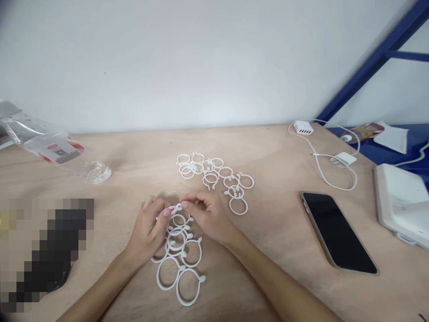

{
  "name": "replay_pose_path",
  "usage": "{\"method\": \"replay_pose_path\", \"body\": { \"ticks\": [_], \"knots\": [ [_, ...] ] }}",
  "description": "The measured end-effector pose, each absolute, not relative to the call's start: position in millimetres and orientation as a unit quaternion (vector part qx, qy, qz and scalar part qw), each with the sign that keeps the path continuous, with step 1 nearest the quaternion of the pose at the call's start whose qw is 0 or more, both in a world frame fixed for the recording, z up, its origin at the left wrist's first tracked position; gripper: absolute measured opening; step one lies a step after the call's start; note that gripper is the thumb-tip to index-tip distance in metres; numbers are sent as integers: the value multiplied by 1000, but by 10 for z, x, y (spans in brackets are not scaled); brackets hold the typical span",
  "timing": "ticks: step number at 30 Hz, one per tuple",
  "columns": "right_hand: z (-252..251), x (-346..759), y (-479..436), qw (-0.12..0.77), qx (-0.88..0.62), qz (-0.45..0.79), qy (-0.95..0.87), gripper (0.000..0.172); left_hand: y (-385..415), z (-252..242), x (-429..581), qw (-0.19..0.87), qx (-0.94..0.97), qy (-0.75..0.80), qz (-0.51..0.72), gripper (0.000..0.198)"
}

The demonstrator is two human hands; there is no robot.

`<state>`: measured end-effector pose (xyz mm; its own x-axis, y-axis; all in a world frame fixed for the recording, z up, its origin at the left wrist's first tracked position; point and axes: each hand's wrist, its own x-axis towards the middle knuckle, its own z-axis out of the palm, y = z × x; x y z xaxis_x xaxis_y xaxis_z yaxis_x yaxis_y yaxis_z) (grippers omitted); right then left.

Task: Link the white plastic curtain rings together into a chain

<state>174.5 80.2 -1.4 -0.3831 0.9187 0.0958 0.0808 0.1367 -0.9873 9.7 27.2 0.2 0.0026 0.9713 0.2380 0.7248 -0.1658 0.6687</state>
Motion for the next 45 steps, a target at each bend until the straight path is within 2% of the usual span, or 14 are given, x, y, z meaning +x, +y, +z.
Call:
{"method": "replay_pose_path", "body": {
  "ticks": [9,15,28,31,35,38,42,45],
  "knots": [
    [11,1719,752,355,-361,530,-680,29,294,-61,67,199,679,603,367,44],
    [4,1730,767,357,-352,533,-681,26,296,-56,74,188,685,594,376,44],
    [10,1706,737,335,-364,526,-692,31,291,-53,69,194,692,602,348,44],
    [-6,1737,766,354,-373,445,-733,31,292,-54,68,200,688,603,350,43],
    [-72,1864,905,403,-461,136,-779,21,302,-51,73,210,677,609,356,40],
    [-122,1966,1006,348,-532,-20,-772,18,309,-38,83,223,670,611,358,37],
    [-141,2011,1041,261,-573,-64,-774,26,302,-22,88,226,665,616,358,37],
    [-146,2001,1035,250,-561,-63,-787,16,298,-21,87,220,668,615,357,37]
  ]
}}
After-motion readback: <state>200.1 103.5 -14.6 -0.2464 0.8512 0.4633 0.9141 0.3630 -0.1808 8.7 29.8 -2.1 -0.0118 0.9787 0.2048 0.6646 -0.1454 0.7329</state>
